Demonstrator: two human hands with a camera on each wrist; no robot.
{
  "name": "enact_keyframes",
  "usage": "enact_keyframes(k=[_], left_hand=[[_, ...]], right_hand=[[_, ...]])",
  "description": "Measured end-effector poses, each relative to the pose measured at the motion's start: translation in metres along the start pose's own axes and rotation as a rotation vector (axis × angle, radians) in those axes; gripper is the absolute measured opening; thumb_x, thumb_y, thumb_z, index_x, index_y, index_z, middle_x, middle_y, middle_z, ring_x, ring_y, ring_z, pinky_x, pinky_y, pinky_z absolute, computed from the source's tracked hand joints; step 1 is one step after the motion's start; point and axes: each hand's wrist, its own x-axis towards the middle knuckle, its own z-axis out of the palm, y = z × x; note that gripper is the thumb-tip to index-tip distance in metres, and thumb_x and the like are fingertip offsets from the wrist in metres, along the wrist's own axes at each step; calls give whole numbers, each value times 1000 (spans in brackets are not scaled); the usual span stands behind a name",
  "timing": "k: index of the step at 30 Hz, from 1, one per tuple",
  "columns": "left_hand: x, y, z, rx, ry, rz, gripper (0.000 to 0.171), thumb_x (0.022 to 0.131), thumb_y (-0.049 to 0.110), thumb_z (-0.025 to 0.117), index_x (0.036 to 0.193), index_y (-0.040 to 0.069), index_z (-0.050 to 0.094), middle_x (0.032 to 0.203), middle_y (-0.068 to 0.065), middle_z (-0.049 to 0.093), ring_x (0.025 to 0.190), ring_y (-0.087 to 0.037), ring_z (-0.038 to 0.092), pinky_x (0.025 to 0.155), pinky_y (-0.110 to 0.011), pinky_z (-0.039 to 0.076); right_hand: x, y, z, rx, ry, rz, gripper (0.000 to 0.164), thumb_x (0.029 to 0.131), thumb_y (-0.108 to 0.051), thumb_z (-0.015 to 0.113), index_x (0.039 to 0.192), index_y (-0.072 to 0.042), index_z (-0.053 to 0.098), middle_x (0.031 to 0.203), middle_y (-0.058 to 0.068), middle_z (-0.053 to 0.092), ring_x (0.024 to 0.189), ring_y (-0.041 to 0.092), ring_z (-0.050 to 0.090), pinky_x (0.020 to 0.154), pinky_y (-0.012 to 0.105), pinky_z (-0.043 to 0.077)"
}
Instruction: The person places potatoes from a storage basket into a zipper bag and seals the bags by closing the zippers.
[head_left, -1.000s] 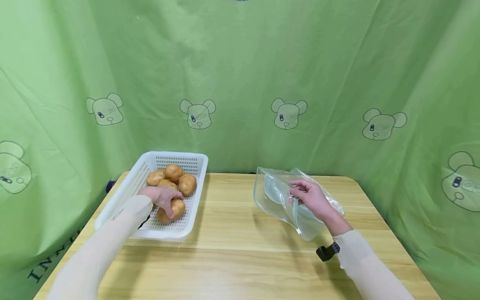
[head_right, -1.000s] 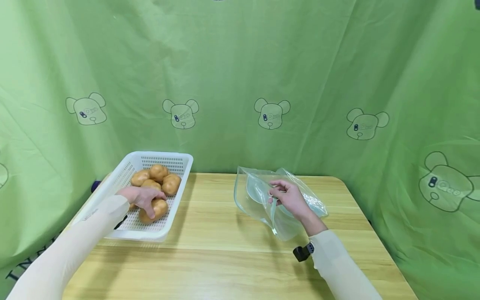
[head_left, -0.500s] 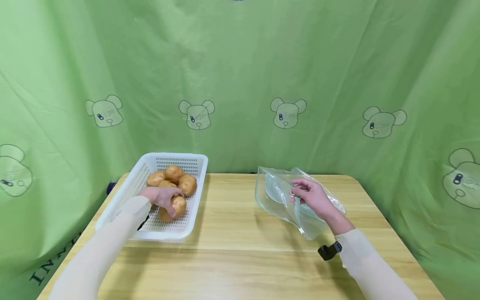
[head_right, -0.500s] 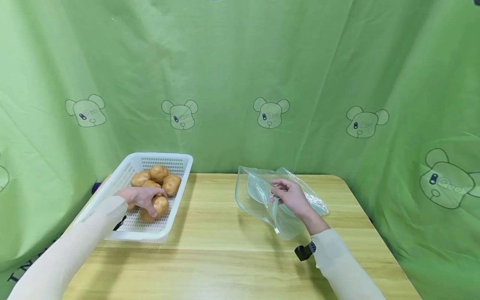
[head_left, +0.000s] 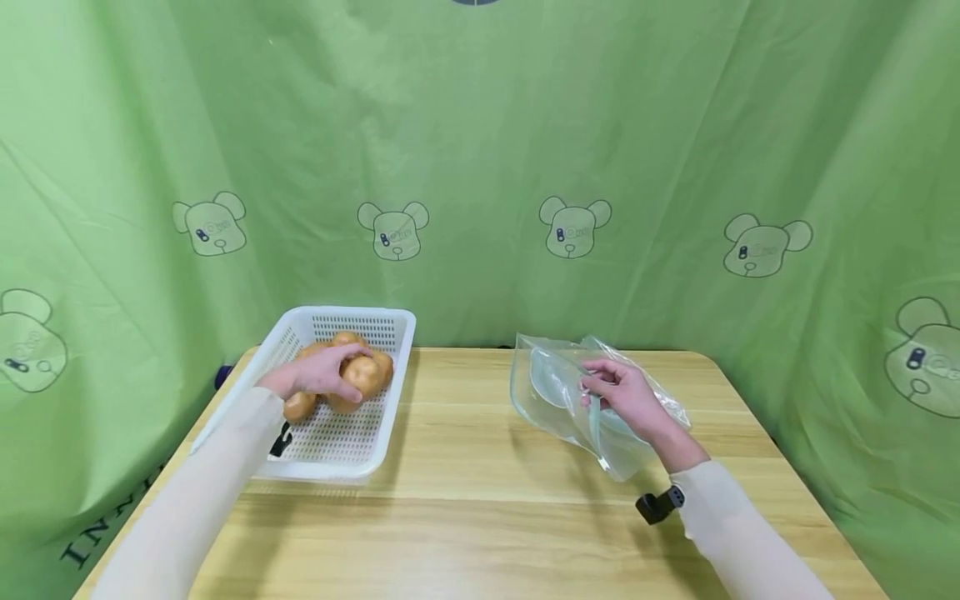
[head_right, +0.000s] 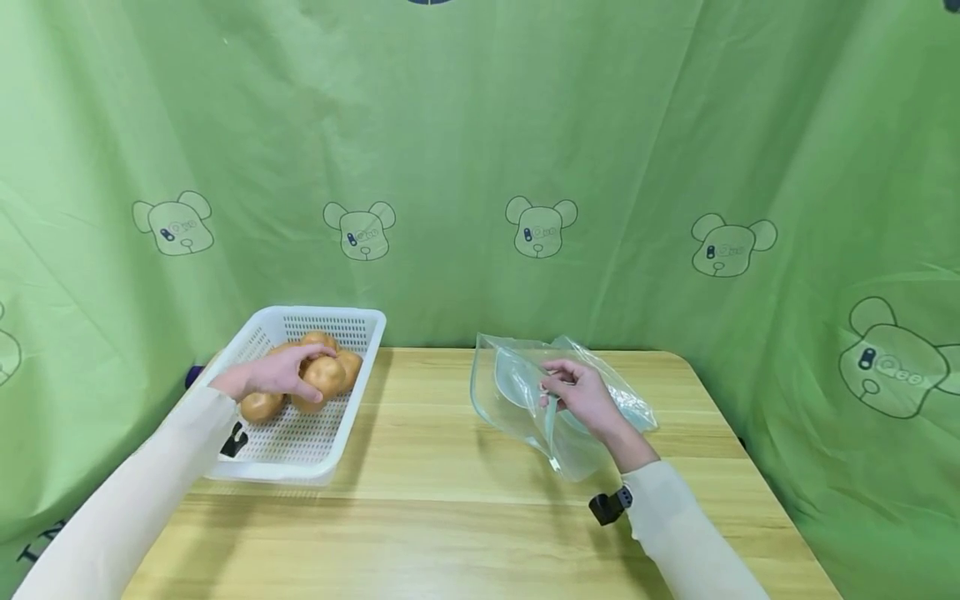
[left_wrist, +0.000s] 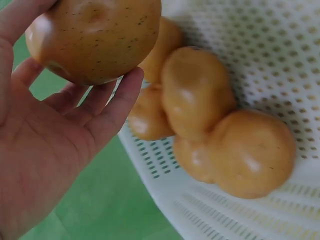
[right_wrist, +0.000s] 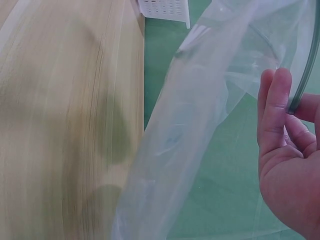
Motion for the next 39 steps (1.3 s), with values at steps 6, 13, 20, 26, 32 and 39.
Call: enact_keyframes(k=[6, 13, 20, 26, 32, 39], left_hand=[[-3, 21, -13, -194, 144, 8, 78, 75, 21, 79, 141, 11, 38, 128, -16, 51, 113, -32, 50, 100, -52, 36], [-2, 60, -8, -323, 243, -2, 80, 77, 20, 78, 144, 16, 34, 130, -17, 49, 113, -32, 51, 98, -49, 39], [3, 98, 11, -462, 288, -20, 78, 78, 18, 77, 143, 19, 35, 130, -16, 48, 114, -31, 50, 93, -44, 44], [14, 117, 27, -529, 287, 1, 74, 79, 18, 76, 141, 17, 37, 126, -16, 51, 111, -30, 51, 89, -42, 47], [26, 135, 44, -598, 253, 26, 72, 80, 17, 75, 141, 14, 37, 127, -17, 49, 112, -32, 50, 89, -43, 47], [45, 158, 70, -691, 238, 24, 72, 81, 17, 74, 142, 14, 36, 126, -17, 50, 112, -30, 51, 88, -42, 48]], right_hand=[[-1, 0, -1, 17, 2, 0, 38, 94, -5, 56, 127, 10, 48, 90, 9, 64, 69, 11, 64, 62, 23, 52], [-1, 0, 1, 21, 3, 0, 37, 93, -5, 56, 127, 10, 48, 90, 10, 63, 68, 11, 64, 62, 23, 52], [-1, -1, 2, 12, 5, 7, 37, 93, -6, 57, 126, 9, 49, 92, 14, 63, 69, 11, 64, 61, 23, 52], [0, -2, 0, -5, 6, -5, 37, 93, -5, 57, 126, 9, 49, 93, 17, 63, 69, 12, 64, 61, 24, 53], [1, -2, 2, 8, -1, -9, 37, 93, -4, 56, 126, 10, 48, 93, 17, 62, 69, 12, 64, 62, 24, 53], [2, -3, 4, -10, -4, -12, 37, 92, -4, 57, 126, 10, 49, 92, 16, 63, 69, 12, 64, 62, 24, 53]])
